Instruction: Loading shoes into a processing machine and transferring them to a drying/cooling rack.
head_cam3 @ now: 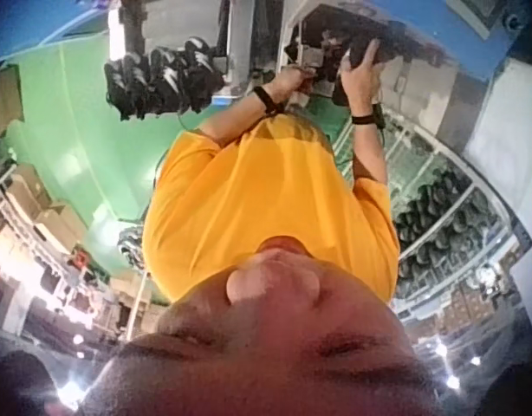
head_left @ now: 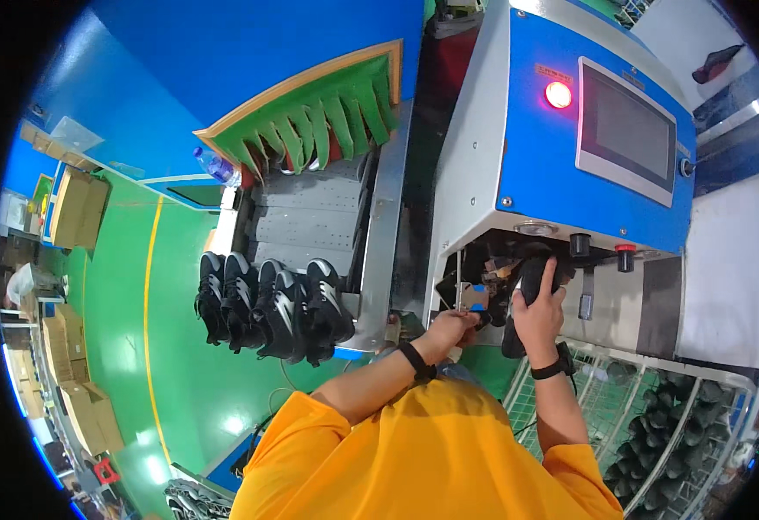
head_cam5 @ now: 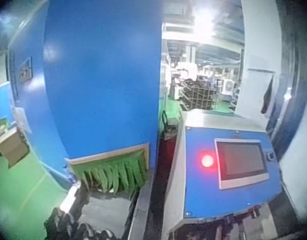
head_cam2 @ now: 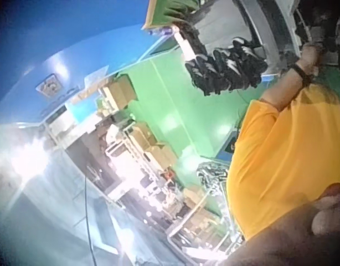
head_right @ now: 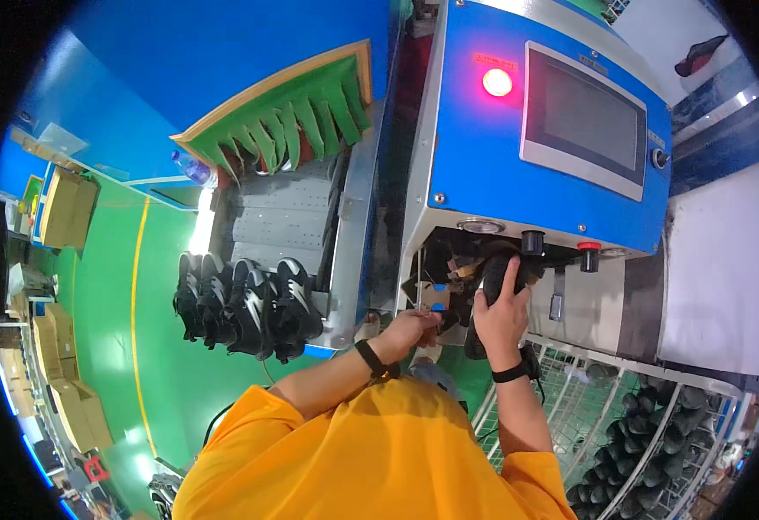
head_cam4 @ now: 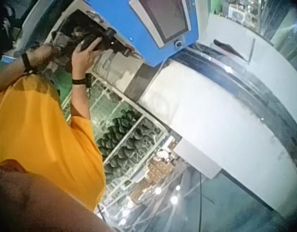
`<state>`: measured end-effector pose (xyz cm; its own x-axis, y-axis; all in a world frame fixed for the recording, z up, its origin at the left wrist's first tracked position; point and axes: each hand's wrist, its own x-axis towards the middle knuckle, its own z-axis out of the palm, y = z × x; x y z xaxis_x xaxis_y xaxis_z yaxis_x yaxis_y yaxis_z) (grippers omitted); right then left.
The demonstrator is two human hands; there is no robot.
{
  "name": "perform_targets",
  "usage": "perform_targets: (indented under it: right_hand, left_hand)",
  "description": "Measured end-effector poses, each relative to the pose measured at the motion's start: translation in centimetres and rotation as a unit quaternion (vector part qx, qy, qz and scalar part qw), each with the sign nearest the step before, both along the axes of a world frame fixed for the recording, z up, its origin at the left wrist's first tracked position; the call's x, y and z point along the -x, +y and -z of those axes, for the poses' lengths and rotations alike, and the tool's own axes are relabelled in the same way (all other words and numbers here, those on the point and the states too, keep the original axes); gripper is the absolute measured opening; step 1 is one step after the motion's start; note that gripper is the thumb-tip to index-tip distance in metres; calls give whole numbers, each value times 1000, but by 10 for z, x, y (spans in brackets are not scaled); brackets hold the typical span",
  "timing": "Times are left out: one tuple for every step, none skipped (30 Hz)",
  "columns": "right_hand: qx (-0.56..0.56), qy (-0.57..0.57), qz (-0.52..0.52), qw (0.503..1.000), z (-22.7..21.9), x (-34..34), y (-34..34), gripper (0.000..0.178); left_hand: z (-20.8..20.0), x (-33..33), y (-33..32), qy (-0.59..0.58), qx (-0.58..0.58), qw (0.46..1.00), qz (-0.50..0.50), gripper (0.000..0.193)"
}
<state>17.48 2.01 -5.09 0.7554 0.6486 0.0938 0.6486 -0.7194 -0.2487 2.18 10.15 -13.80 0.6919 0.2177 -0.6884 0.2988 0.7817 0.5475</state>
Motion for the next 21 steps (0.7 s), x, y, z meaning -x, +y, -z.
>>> perform_targets:
  right_hand:
    - [0, -2, 7, 1000, 0, 5, 1, 91]
    - [0, -3, 15, 1000, 0, 9, 1, 91]
    - [-25, -61, 0, 998, 5, 11, 1, 89]
    - [-35, -53, 3, 998, 6, 11, -1, 89]
    - [-44, -45, 5, 998, 7, 12, -2, 89]
    - [-55, -37, 9, 998, 5, 13, -2, 89]
    - [-68, -42, 20, 997, 7, 15, -3, 88]
    - [-81, -47, 31, 995, 13, 18, -6, 88]
    - [-95, -55, 42, 993, 16, 19, -9, 88]
    - [-119, -61, 39, 990, 19, 25, -14, 88]
    - [-142, -66, 36, 987, 22, 37, -22, 88]
    - [-168, -75, 31, 982, 27, 48, -32, 89]
    - [-155, -60, 34, 985, 42, 59, -52, 87]
    - [-140, -44, 36, 989, 57, 70, -74, 86]
    - [-141, -73, -9, 987, 63, 72, -96, 86]
    - [-139, -102, -51, 984, 66, 73, -118, 87]
    - [-132, -85, -13, 988, 64, 86, -132, 79]
    - [-126, -62, -49, 989, 37, 96, -135, 73]
    - [-72, -3, -103, 992, 19, 98, -149, 73]
    - [-69, 25, -152, 986, 6, 97, -152, 74]
    - [-66, 56, -198, 976, -7, 95, -156, 76]
  left_hand:
    - [0, 1, 2, 7, 13, 1000, 6, 26]
    - [0, 3, 3, 14, 25, 999, 14, 27]
    - [0, 6, 5, 5, 31, 999, 12, 24]
    - [-1, 8, 5, 16, 25, 999, 24, 22]
    - [-2, 11, 6, 27, 19, 999, 35, 21]
    - [-4, 11, 7, 37, 10, 998, 47, 19]
    - [-3, 14, 6, 35, 10, 998, 60, 22]
    - [0, 19, 1, 33, 9, 997, 72, 24]
    - [1, 21, -3, 27, 7, 996, 85, 27]
    - [-5, 24, -5, 11, -9, 995, 102, 26]
    - [-12, 30, -7, -4, -26, 993, 119, 25]
    - [-24, 31, -5, -23, -45, 990, 134, 24]
    - [-37, 28, -4, -15, -27, 989, 148, 37]
    - [-45, 24, -2, -33, -16, 986, 163, 45]
    - [-51, 22, -1, -48, -2, 983, 177, 53]
    - [-56, 19, -3, -63, 16, 979, 195, 62]
    - [-58, 20, -4, -79, 45, 973, 210, 81]
    - [-54, 27, -9, -52, 119, 971, 199, 80]
    - [-49, 29, -14, -30, 189, 963, 189, 80]
    - [-42, 27, -17, -11, 254, 950, 183, 80]
    - [-33, 27, -22, -36, 276, 937, 209, 72]
